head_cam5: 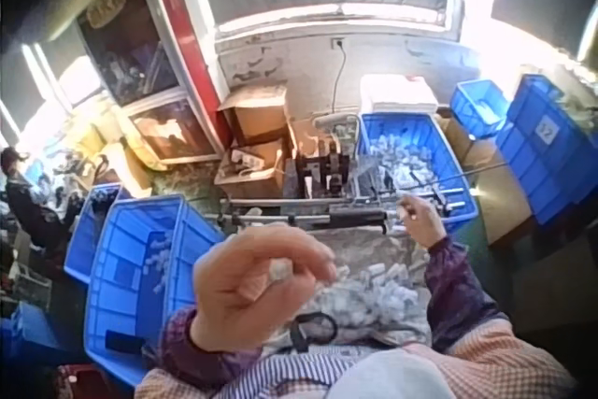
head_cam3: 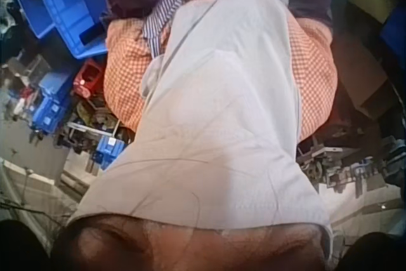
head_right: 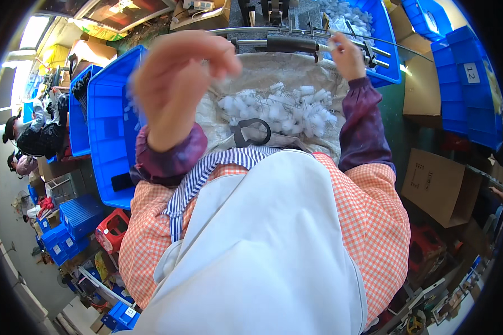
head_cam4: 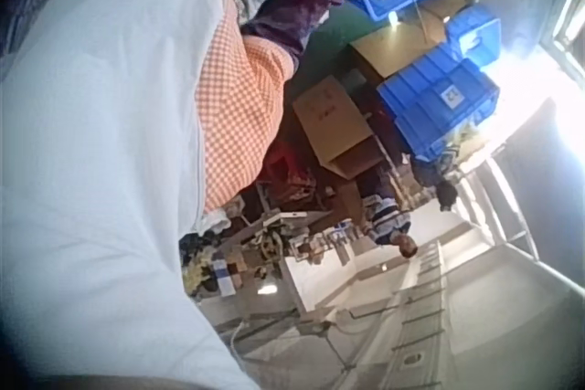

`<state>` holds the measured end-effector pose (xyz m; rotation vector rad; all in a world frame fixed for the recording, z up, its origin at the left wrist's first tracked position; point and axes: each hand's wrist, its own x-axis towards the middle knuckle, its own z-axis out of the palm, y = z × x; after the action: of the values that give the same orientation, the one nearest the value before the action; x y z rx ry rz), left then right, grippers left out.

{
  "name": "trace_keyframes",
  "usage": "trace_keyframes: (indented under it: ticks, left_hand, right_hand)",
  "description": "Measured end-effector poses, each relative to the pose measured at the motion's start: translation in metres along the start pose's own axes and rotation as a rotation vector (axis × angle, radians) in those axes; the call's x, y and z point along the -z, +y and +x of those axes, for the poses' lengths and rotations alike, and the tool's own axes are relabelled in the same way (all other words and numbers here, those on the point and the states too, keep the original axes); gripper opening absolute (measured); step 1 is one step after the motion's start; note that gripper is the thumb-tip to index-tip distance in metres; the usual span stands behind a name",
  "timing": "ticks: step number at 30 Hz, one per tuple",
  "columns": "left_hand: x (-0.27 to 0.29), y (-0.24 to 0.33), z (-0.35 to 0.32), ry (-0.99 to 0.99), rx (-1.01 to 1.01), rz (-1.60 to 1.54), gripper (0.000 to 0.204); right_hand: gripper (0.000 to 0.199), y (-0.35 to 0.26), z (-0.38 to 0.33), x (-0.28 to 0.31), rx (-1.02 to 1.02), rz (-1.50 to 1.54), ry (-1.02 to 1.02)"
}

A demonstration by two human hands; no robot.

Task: The person sorts small white cylindrical components from a large sack into a blue plastic bin. They pick up handfuls of the items, briefly inspect or separate them, and place them into the bin. The process is repetitive and involves handling the components one by one or in small groups.

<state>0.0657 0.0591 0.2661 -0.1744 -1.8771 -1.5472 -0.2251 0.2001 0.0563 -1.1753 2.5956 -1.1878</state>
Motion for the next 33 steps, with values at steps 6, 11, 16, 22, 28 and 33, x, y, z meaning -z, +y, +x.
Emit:
trace_keyframes:
  ticks: [6, 11, 16, 22, 28, 33]
  left_hand:
    - [0.059, -0.173, -0.154, -0.445, 0.491, 1.137, 0.047]
    - [0.044, -0.188, -0.197, -0.247, 0.744, 0.943, 0.054]
    - [0.036, -0.203, -0.183, -0.136, 0.708, 1.012, 0.052]
    - [0.052, -0.223, -0.196, -0.169, 0.803, 0.773, 0.049]
    - [0.029, -0.184, -0.181, -0.086, 0.561, 1.310, 0.042]
    - [0.017, -0.132, -0.186, -0.346, 0.577, 0.963, 0.042]
  right_hand:
    - [0.024, -0.041, -0.075, -0.044, 0.160, 0.193, -0.410]
    - [0.022, -0.080, -0.079, -0.084, 0.089, 0.003, -0.441]
    - [0.022, -0.073, -0.070, -0.150, 0.090, 0.152, -0.560]
    - [0.016, -0.059, -0.050, -0.114, -0.242, 0.793, -0.307]
    - [0.027, 0.017, -0.075, -0.099, -0.163, 0.369, -0.258]
    - [0.027, -0.018, -0.080, -0.093, 0.088, -0.204, -0.287]
